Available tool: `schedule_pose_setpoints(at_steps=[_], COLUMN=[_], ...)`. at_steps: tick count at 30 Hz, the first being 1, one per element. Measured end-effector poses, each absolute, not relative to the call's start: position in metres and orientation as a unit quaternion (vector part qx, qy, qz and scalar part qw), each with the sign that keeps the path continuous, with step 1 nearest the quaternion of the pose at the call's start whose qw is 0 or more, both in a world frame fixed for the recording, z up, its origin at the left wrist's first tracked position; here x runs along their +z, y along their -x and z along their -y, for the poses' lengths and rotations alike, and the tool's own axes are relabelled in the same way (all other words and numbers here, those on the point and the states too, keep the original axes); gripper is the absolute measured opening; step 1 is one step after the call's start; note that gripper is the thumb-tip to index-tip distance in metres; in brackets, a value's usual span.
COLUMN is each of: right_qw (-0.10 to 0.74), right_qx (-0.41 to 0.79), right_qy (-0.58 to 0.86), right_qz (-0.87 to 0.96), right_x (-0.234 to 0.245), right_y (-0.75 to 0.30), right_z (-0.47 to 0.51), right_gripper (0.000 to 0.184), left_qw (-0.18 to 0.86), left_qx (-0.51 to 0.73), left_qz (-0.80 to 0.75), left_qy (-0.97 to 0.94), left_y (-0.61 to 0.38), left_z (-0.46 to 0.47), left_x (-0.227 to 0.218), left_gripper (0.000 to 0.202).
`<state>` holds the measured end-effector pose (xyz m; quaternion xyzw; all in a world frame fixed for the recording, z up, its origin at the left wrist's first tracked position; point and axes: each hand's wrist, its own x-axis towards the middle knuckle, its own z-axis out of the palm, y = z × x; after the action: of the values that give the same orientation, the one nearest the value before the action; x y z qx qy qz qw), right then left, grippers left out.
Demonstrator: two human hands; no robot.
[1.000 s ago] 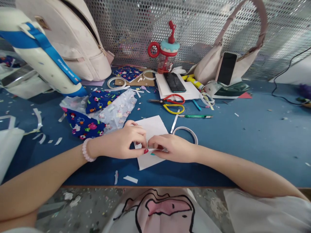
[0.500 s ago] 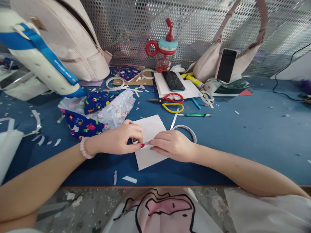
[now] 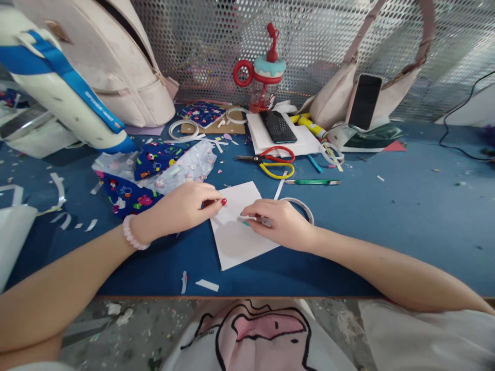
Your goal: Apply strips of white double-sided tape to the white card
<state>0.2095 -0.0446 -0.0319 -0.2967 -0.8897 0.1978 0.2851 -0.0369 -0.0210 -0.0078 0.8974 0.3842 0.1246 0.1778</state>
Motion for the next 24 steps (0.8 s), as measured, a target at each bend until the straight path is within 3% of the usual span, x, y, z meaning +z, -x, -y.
schedule_pose_setpoints(at_steps=[8, 12, 24], right_qw=[0.291, 0.272, 0.240], right_qx=[0.221, 0.246, 0.277], right_qy=[0.275, 0.222, 0.212], right_qz=[0.889, 0.903, 0.906], right_x=[-0.0314, -0.0328, -0.0341], right_y=[-0.2098, -0.2091, -0.2100], right_z=[0.0429, 0.0430, 0.0437], right_gripper=[0.016, 0.015, 0.016], left_qw=[0.119, 0.082, 0.065], left_qx=[0.078, 0.037, 0.061], left_qz=[-0.465, -0.526, -0.502], left_qy=[-0.874, -0.846, -0.860], left_y=[0.0389, 0.0404, 0.0397], left_z=[0.0178, 0.0168, 0.0186], left_x=[-0.0075, -0.0112, -0.0169], left_gripper=[0.035, 0.025, 0.020])
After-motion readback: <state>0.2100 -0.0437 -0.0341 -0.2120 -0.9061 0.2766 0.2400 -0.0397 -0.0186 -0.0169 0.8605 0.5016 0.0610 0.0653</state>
